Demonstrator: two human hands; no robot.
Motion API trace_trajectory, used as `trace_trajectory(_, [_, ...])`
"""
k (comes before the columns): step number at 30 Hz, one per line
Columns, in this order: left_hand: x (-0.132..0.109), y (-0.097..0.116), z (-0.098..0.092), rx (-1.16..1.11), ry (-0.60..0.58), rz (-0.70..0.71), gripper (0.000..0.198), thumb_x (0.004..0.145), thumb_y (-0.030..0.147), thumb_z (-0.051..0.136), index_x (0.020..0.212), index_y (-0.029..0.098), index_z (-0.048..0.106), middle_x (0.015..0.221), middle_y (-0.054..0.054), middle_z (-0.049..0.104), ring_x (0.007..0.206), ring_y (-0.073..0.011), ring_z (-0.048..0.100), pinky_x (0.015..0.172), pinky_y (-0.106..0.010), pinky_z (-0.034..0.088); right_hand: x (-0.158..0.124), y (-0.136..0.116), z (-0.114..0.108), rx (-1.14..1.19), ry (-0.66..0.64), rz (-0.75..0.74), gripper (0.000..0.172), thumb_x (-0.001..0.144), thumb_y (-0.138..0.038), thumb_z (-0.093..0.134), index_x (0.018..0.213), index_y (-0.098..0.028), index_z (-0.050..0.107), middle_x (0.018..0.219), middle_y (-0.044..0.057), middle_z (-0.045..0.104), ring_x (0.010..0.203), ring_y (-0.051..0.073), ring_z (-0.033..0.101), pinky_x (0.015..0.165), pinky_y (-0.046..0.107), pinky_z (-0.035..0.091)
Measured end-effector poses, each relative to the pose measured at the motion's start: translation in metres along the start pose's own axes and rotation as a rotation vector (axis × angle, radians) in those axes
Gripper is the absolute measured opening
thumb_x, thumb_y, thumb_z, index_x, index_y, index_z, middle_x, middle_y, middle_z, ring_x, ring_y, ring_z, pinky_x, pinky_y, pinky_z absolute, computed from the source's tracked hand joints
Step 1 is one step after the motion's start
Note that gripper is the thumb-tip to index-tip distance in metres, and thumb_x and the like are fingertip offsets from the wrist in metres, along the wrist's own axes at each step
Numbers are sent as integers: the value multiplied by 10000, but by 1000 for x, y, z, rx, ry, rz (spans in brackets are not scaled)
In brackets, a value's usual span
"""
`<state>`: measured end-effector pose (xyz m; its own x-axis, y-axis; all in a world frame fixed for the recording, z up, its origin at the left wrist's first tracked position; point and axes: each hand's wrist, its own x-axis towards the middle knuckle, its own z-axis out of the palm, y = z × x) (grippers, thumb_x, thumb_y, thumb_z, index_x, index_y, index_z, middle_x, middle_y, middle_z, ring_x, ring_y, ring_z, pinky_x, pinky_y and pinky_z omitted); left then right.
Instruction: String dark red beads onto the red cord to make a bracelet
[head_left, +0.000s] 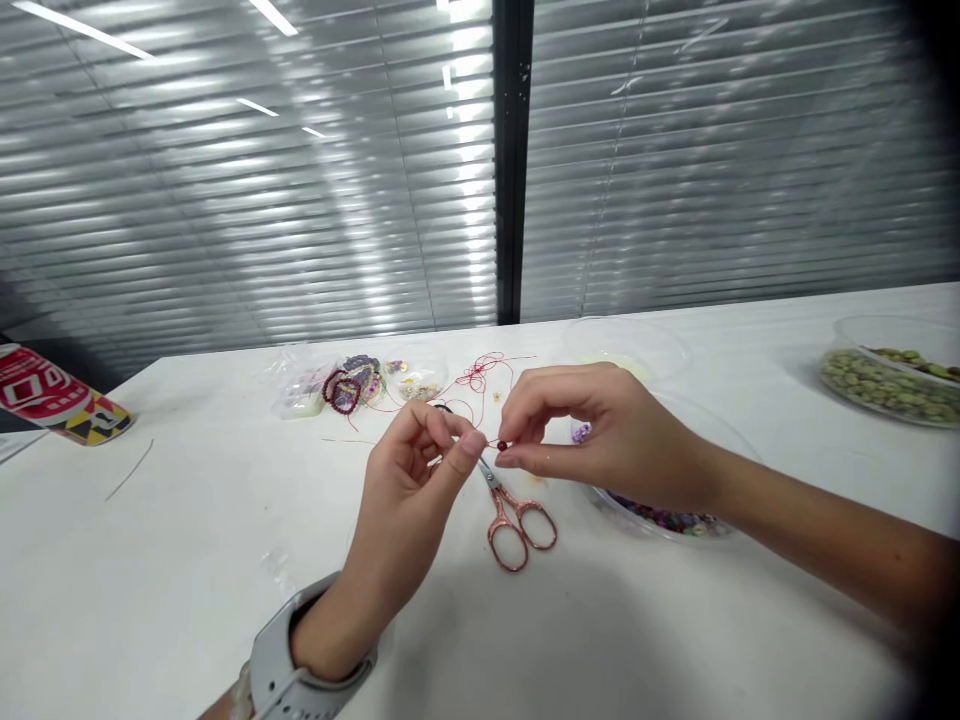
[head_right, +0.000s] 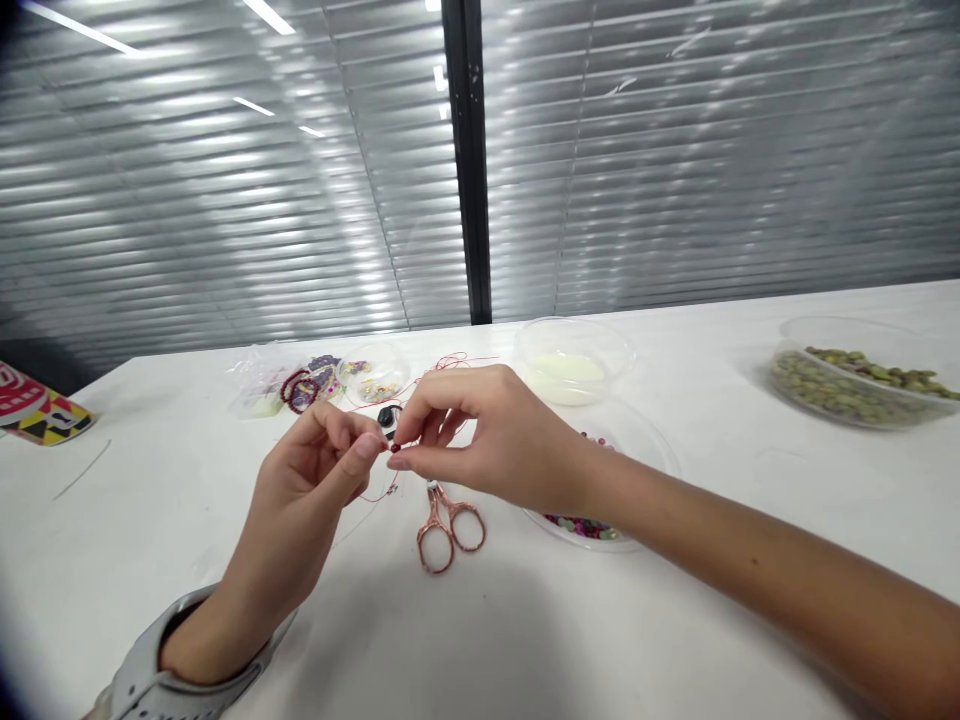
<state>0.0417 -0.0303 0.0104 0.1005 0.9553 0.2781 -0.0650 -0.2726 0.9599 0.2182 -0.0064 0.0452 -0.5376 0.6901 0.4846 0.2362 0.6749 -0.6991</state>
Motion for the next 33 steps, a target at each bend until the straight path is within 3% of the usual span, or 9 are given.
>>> trace_trajectory(15, [-1,1,2,11,18,-28,280,844,229,624,680,193,400,721,49,552,559,-56,413,477,-198,312,-2,2,3,-91,22,-42,71,764,-185,674,725,-177,615,715,-5,636,671,104,566,633,247,496])
trace_trajectory(33, [0,4,4,-89,36,-171,283,820,236,644,680,194,401,702,48,573,660,-66,521,550,-145,403,-3,3,8,-263,60,-167,92,776,-119,634,726,-170,576,678,-6,595,637,92,518,599,226,469])
